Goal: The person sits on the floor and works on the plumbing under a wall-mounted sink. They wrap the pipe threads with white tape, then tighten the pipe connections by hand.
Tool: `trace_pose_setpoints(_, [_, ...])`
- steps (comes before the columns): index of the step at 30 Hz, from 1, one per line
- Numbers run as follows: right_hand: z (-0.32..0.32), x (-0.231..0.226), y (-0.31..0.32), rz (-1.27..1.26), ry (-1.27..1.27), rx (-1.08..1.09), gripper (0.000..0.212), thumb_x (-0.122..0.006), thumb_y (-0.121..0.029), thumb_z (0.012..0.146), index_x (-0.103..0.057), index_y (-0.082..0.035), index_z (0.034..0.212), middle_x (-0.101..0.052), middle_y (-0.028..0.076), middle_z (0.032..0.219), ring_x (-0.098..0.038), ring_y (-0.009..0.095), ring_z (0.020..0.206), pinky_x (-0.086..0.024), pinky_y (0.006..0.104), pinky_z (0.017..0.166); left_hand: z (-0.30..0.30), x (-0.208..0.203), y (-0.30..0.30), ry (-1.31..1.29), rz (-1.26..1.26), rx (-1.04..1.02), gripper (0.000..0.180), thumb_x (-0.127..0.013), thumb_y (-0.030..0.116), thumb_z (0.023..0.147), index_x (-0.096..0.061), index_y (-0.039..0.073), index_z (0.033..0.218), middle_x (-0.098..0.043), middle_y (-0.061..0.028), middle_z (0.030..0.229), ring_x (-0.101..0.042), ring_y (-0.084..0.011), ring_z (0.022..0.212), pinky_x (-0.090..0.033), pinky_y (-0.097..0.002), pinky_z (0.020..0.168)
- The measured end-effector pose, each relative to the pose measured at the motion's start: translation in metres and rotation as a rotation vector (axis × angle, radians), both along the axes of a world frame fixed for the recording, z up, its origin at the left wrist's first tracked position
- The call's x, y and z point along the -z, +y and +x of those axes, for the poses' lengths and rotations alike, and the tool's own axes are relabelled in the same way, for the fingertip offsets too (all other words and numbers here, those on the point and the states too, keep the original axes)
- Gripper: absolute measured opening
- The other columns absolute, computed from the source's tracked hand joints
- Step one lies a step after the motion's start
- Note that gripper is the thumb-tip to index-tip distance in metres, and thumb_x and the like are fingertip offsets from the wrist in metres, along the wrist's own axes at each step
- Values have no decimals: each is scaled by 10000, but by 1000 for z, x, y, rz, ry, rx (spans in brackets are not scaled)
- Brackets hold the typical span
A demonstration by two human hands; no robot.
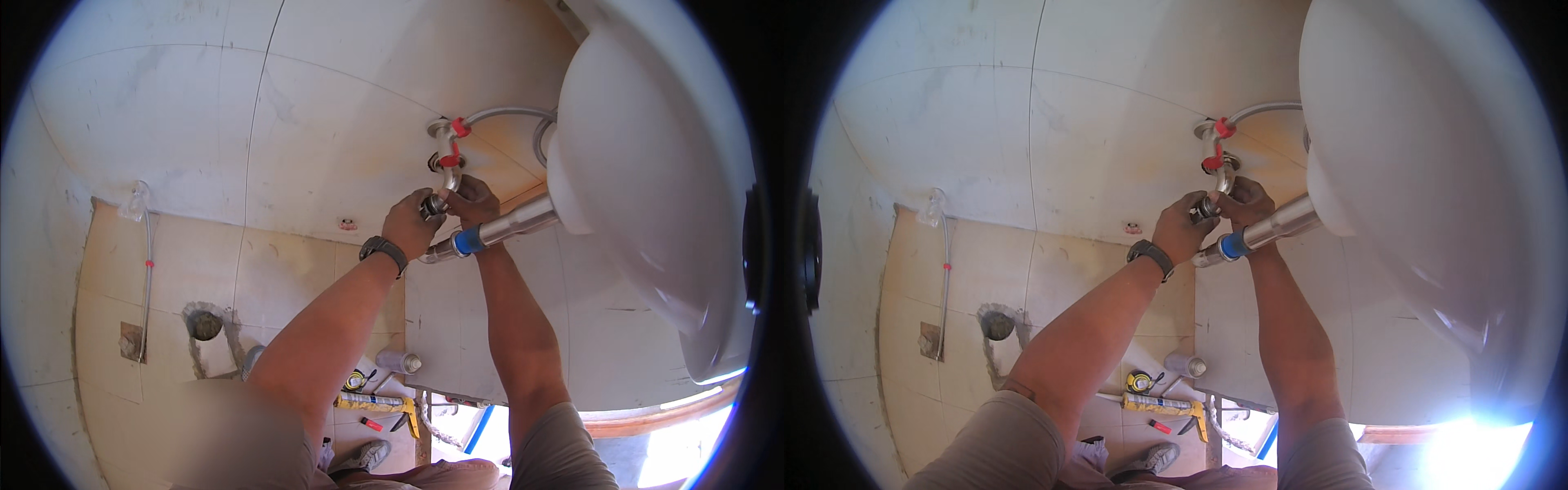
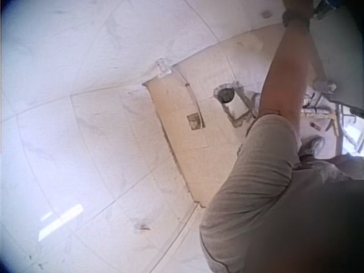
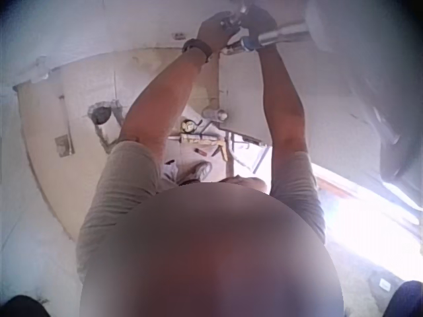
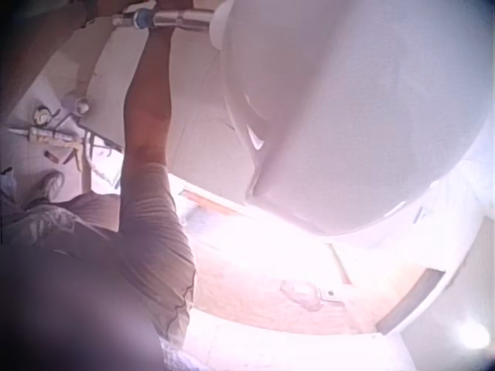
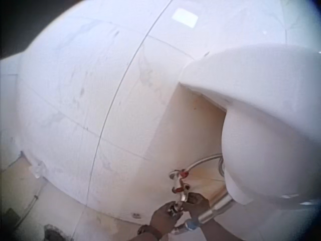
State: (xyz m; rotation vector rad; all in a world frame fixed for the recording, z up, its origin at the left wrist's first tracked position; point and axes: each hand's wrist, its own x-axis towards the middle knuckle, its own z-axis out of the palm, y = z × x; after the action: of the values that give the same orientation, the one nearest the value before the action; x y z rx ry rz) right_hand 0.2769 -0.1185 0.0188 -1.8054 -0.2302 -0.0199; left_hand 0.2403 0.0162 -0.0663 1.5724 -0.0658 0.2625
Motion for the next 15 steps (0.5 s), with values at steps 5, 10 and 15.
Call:
trace_pose_setpoints(5, [5,6,-6,-233,9,7,578,-877,-159,862,-609,100,1303,-739,127,1087,-697,133,908,-558,265,763,0,0,0,-12,13,6,483,-748,217,925,-630,22,1351,-764,-230,1090,-764,-352,997,-584,-427,893])
trace_pose_setpoints(10, [7,-1,-14,-494,32,-92,514,-863,-169,863,-654,44,1281,-740,85,1058,-670,120,929,-540,301,793,1,0,3,-3,-24,30,479,-729,203,933,-622,30,1367,-758,-227,1113,-763,-357,995,-583,-425,892])
trace_pose_setpoints(15, [10,-1,-21,-477,191,-226,502,-878,-244,843,-688,22,1224,-746,105,1084,-726,212,1037,-565,351,939,-1,11,3,19,-143,131,480,-709,175,947,-612,51,1401,-741,-195,1182,-756,-306,1013,-586,-415,893])
